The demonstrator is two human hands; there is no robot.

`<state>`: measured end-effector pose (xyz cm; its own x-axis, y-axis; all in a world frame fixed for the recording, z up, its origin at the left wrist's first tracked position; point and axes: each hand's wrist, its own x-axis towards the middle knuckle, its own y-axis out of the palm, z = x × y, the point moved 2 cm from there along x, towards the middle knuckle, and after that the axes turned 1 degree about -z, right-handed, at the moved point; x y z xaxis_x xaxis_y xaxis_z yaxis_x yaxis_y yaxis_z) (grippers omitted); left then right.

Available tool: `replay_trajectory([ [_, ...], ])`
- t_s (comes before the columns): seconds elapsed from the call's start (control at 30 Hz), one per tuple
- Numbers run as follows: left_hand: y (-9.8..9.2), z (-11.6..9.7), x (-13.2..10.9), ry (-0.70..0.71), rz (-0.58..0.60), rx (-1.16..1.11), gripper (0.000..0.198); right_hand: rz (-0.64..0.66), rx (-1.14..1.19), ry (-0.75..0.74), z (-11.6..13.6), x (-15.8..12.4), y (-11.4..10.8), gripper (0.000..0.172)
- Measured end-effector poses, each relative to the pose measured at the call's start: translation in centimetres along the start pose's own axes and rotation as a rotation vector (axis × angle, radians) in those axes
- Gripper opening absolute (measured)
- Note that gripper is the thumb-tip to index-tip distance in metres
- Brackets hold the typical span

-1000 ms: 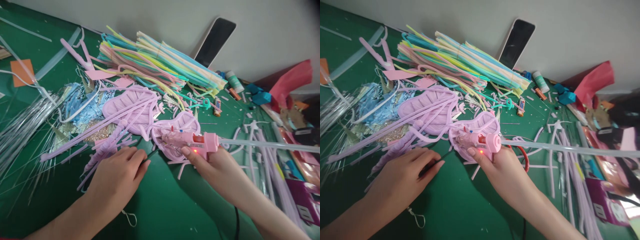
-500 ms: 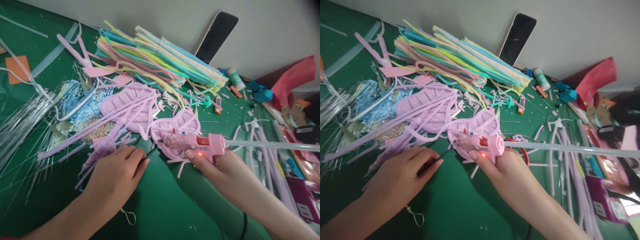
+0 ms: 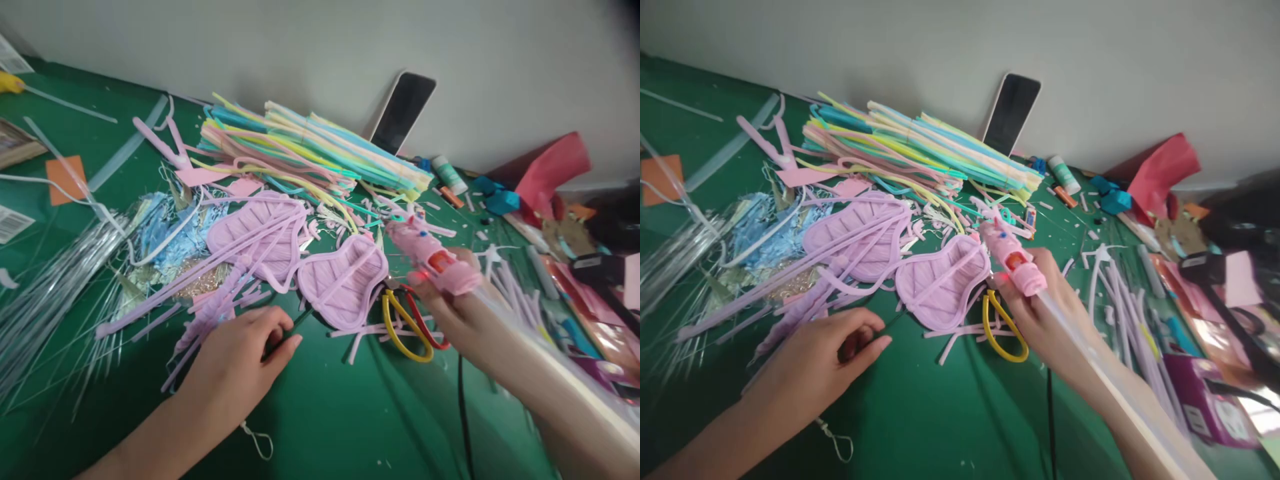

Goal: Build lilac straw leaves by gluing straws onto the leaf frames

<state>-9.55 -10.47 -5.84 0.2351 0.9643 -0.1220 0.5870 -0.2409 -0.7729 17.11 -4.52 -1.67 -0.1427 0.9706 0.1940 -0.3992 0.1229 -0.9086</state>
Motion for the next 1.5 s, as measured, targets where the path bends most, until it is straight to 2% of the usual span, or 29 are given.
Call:
replay_trajectory([
  [0.07,-0.2,-0.1,0.1,-0.046,0.053,-0.173,0.014,-0.104,-0.227,-0.011,-2.4,0.1,0.2,0.036],
  [0.1,-0.3,-0.1,0.1,-0.067,0.081,-0.27,0.016,-0.117,-0.339,-0.041,-3.6,0.2,0.5,0.032],
  [0.17,-0.3,-0.3,0.1,-0.127,0.151,-0.467,0.021,-0.021,-0.535,-0.113,-5.7,0.3,1.3,0.029],
  [0.3,0.0,-1.0,0.0,-0.422,0.391,-0.843,0.048,0.01,-0.607,-0.087,-8.7,0.3,2.8,0.029],
  [0.37,0.1,-1.6,0.1,-0.506,0.451,-0.956,0.053,0.001,-0.596,-0.069,-9.2,0.2,2.9,0.031],
  [0.5,0.8,-2.6,0.1,-0.464,0.42,-1.004,0.048,-0.057,-0.503,-0.034,-7.2,-0.5,1.6,0.036],
  [0.57,1.4,-2.9,-0.4,-0.426,0.374,-1.017,0.047,-0.083,-0.151,0.119,-5.1,-1.3,0.8,0.038],
  [0.67,2.2,-3.5,-1.7,-0.404,0.292,-1.03,0.056,0.163,0.545,0.365,-1.4,-2.7,1.4,0.052],
  [0.73,2.7,-4.0,-2.6,-0.402,0.265,-1.016,0.06,0.276,0.881,0.426,0.9,-3.4,2.0,0.056],
  [0.83,3.0,-4.6,-3.5,-0.351,0.34,-0.997,0.062,0.328,1.263,0.507,3.0,-3.7,2.5,0.049],
  [0.9,2.6,-4.6,-3.3,-0.263,0.388,-0.956,0.055,0.291,1.428,0.562,3.3,-3.3,2.4,0.044],
  [0.97,1.6,-4.4,-2.5,-0.142,0.433,-0.892,0.042,0.232,1.499,0.577,3.0,-2.7,1.9,0.039],
  [1.03,0.1,-4.0,-1.1,-0.078,0.466,-0.894,0.031,0.208,1.5,0.55,2.5,-2.1,1.4,0.035],
  [1.13,-2.2,-3.6,2.1,-0.208,0.183,-1.129,0.025,0.276,1.438,0.474,2.1,-1.5,1.2,0.035],
  [1.17,-2.5,-3.8,3.1,-0.22,0.195,-1.207,0.032,0.311,1.404,0.448,2.1,-1.3,1.3,0.036],
  [1.23,-2.3,-4.5,4.9,-0.273,0.304,-1.318,0.038,0.38,1.335,0.402,2.3,-1.0,1.8,0.038],
  [1.27,-2.0,-4.8,5.5,-0.291,0.349,-1.333,0.037,0.405,1.302,0.384,2.4,-0.9,2.2,0.039],
  [1.33,-1.3,-5.2,6.3,-0.322,0.344,-1.324,0.019,0.436,1.222,0.348,2.4,-0.7,2.8,0.042],
  [1.4,-0.7,-5.2,6.4,-0.379,0.308,-1.294,0.008,0.365,1.065,0.319,1.9,-0.8,3.1,0.047],
  [1.5,-0.3,-4.7,6.4,-0.406,0.244,-1.299,0.006,0.027,0.703,0.216,1.0,-2.0,1.7,0.052],
])
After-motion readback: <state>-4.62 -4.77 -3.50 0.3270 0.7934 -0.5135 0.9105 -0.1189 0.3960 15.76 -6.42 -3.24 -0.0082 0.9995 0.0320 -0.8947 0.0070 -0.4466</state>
